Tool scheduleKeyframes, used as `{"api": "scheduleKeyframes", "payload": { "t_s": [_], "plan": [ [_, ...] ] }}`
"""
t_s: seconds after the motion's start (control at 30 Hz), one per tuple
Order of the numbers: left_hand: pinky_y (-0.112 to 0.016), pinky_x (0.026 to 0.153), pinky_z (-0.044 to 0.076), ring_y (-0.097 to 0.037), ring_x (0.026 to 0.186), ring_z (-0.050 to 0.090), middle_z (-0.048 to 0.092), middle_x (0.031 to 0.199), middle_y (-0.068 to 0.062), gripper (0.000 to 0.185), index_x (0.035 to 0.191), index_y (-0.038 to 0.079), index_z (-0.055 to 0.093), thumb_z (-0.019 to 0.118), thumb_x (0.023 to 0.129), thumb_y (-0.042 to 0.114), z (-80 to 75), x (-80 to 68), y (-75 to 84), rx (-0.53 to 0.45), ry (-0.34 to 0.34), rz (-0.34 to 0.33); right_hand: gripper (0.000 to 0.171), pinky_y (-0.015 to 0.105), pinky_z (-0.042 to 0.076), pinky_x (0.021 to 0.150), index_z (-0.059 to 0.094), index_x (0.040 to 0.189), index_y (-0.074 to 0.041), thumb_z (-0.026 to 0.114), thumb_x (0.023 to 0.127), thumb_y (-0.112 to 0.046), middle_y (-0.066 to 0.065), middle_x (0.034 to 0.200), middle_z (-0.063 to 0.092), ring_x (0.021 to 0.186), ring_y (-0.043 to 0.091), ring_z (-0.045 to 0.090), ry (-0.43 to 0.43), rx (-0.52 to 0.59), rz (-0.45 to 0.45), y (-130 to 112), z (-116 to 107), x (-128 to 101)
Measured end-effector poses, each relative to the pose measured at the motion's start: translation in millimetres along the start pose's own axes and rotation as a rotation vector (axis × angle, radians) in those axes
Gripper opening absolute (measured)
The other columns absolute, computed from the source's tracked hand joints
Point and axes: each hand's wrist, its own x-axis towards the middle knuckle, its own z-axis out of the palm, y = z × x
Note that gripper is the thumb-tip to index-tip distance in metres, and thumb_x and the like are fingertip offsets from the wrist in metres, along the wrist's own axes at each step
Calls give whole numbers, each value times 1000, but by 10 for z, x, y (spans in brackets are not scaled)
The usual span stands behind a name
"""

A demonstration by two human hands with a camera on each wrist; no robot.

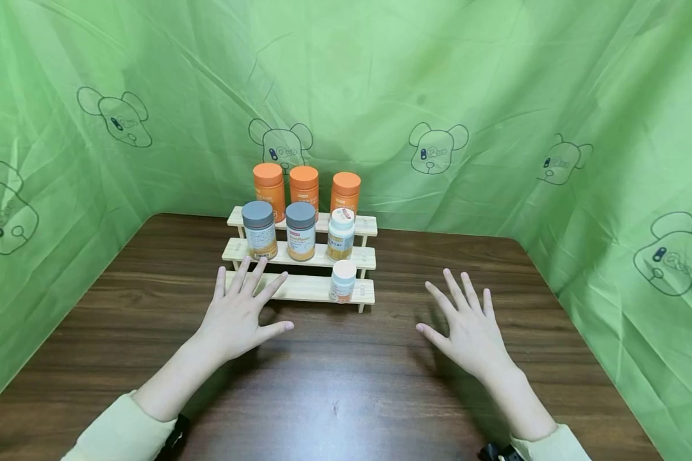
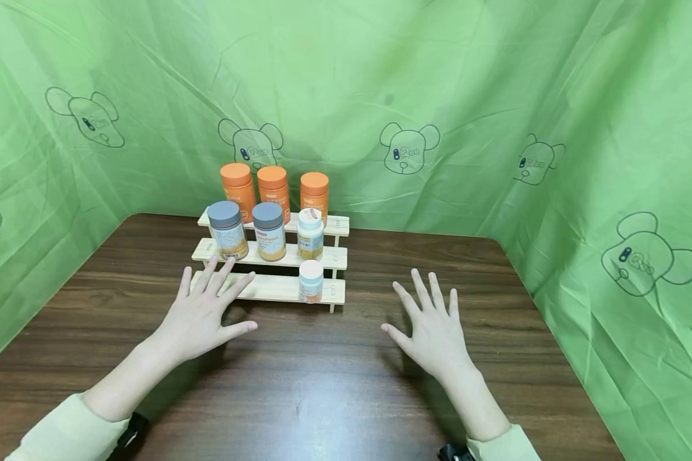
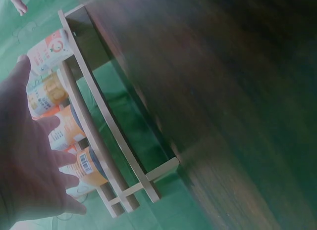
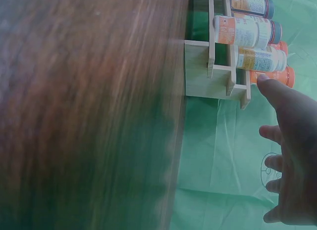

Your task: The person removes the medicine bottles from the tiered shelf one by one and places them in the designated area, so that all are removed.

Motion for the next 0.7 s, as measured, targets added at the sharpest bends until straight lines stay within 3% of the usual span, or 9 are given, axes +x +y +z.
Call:
{"api": "scheduleKeyframes", "payload": {
  "t_s": [0.37,0.7],
  "plan": [
    [-67,106,3,-39,143,8,17,156,-13,88,148,33,29,40,76,82,-53,11,17,5,-10,5,77,66,8,107,27,149,-33,52,83,-67,0,159,7,145,29,2,-3,12,2,-19,-63,24],
    [-62,109,-6,-34,144,-2,16,157,-13,89,149,30,28,43,77,80,-194,7,-22,-23,-20,-13,77,66,8,106,28,148,-33,51,84,-68,0,159,7,145,28,1,3,20,7,-40,-178,118]
  ]
}}
